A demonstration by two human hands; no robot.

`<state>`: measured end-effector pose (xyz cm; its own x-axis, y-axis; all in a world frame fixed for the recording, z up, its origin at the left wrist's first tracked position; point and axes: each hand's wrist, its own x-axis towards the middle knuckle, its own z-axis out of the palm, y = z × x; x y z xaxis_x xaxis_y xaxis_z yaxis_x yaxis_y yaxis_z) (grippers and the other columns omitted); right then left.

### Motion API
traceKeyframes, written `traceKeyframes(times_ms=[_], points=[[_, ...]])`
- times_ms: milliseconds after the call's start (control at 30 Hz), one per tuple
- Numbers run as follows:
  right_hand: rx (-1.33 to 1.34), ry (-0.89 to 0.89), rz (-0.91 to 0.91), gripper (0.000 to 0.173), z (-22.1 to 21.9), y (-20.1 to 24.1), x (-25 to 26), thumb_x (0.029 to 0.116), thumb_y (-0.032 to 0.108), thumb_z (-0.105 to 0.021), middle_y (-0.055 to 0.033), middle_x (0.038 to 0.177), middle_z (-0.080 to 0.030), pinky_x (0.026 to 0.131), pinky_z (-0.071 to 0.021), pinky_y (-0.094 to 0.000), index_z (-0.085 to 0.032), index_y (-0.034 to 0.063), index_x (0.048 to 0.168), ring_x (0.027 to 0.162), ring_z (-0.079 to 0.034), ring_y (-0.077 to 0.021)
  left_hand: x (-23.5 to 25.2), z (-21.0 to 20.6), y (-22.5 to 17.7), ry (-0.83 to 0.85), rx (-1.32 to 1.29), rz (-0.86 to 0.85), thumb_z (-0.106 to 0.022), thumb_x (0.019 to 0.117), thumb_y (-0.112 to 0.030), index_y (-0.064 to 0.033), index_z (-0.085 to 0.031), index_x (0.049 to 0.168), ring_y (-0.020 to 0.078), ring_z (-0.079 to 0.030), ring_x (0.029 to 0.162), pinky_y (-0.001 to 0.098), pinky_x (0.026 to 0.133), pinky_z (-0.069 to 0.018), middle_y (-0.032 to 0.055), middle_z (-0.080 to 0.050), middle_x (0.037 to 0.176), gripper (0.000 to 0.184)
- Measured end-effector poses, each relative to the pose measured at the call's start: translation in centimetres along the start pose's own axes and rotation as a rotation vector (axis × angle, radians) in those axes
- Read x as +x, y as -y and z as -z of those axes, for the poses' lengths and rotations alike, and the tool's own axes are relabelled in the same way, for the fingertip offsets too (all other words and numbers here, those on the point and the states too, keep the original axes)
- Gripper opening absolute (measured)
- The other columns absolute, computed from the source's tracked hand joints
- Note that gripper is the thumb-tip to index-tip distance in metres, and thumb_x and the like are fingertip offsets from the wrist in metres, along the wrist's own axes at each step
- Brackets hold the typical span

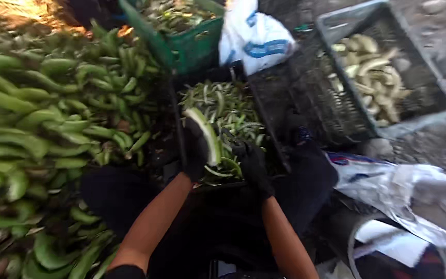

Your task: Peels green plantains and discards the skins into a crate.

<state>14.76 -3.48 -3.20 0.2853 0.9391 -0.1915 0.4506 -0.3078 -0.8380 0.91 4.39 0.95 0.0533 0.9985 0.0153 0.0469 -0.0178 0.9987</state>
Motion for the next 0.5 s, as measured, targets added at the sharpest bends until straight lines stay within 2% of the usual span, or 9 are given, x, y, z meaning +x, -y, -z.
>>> traceKeyframes(times_ms=[33,100,167,200,267,333,400,467,500], points=[[-0.091,-0.005,0.004,0.044,-0.5,0.8,0.1,0.1030,0.046,-0.052,-0.0164,0.110,-0.071,0.086,-0.0500,-0.0644,-0.065,0.0186,0.134,0.102,-0.066,-0.0369,0.6,1.2,0.1,-0.004,-0.123,-0.015,-0.024,0.1120,-0.028,-0.0028,-0.041,0.147,0.0116,-0.066,0.090,0.0334,0.080,-0.0593,0.0083,-0.065,0.112,0.046],[-0.187,-0.077,0.083,0.054,-1.5,1.7,-0.1,0.0980,0.055,-0.050,-0.0196,0.120,-0.068,0.092,-0.0457,-0.0675,-0.063,0.0231,0.140,0.114,-0.062,-0.0426,2.2,2.2,0.0,0.029,-0.313,-0.067,-0.019,0.1091,-0.042,-0.0083,-0.035,0.149,0.0107,-0.066,0.079,0.0316,0.071,-0.0604,0.0022,-0.066,0.103,0.055],[-0.187,-0.187,0.197,0.067,-2.7,2.0,-0.8,0.0949,0.067,-0.039,-0.0213,0.122,-0.068,0.094,-0.0432,-0.0681,-0.065,0.0241,0.139,0.119,-0.059,-0.0457,3.8,2.9,0.0,0.049,-0.409,-0.133,-0.025,0.1057,-0.050,-0.0103,-0.030,0.150,0.0112,-0.066,0.078,0.0307,0.070,-0.0599,0.0008,-0.066,0.102,0.059],[-0.186,-0.222,0.230,0.070,-3.1,2.4,-1.2,0.0941,0.070,-0.038,-0.0220,0.122,-0.068,0.095,-0.0417,-0.0693,-0.066,0.0244,0.138,0.120,-0.058,-0.0467,4.4,3.2,0.0,0.009,-0.438,-0.168,-0.026,0.1050,-0.055,-0.0109,-0.031,0.148,0.0117,-0.067,0.074,0.0307,0.067,-0.0601,0.0007,-0.067,0.098,0.062],[-0.228,-0.276,0.259,0.069,-3.6,3.0,-1.7,0.0928,0.072,-0.040,-0.0221,0.121,-0.067,0.096,-0.0400,-0.0702,-0.067,0.0260,0.136,0.120,-0.058,-0.0474,5.2,3.5,-0.1,-0.097,-0.478,-0.230,-0.032,0.1027,-0.061,-0.0134,-0.031,0.145,0.0121,-0.067,0.073,0.0318,0.065,-0.0608,-0.0011,-0.067,0.094,0.063],[-0.276,-0.321,0.251,0.064,-3.7,3.5,-1.5,0.0918,0.069,-0.045,-0.0218,0.118,-0.068,0.091,-0.0415,-0.0695,-0.068,0.0272,0.134,0.117,-0.058,-0.0481,5.5,3.6,-0.2,-0.161,-0.474,-0.260,-0.032,0.1035,-0.056,-0.0139,-0.027,0.147,0.0127,-0.067,0.075,0.0337,0.066,-0.0609,-0.0012,-0.065,0.096,0.061],[-0.279,-0.264,0.169,0.060,-3.4,4.4,-0.6,0.0938,0.065,-0.049,-0.0242,0.122,-0.066,0.087,-0.0425,-0.0699,-0.066,0.0268,0.137,0.119,-0.055,-0.0508,5.6,4.0,0.6,-0.036,-0.517,-0.183,-0.035,0.1018,-0.056,-0.0146,-0.026,0.149,0.0160,-0.068,0.076,0.0366,0.067,-0.0616,0.0021,-0.067,0.097,0.064],[-0.266,-0.219,0.101,0.059,-2.7,5.0,1.2,0.0962,0.063,-0.047,-0.0235,0.125,-0.064,0.086,-0.0447,-0.0693,-0.062,0.0288,0.141,0.119,-0.056,-0.0489,5.6,4.3,1.1,0.231,-0.494,0.006,-0.022,0.1059,-0.054,-0.0154,-0.031,0.150,0.0162,-0.069,0.077,0.0345,0.068,-0.0613,0.0043,-0.070,0.096,0.060],[-0.256,-0.208,0.073,0.060,-2.3,5.3,2.4,0.0968,0.066,-0.046,-0.0223,0.127,-0.063,0.086,-0.0452,-0.0692,-0.060,0.0301,0.143,0.120,-0.055,-0.0477,5.6,4.4,1.3,0.349,-0.468,0.104,-0.017,0.1076,-0.052,-0.0161,-0.040,0.147,0.0152,-0.068,0.079,0.0334,0.067,-0.0604,0.0041,-0.069,0.097,0.058]])
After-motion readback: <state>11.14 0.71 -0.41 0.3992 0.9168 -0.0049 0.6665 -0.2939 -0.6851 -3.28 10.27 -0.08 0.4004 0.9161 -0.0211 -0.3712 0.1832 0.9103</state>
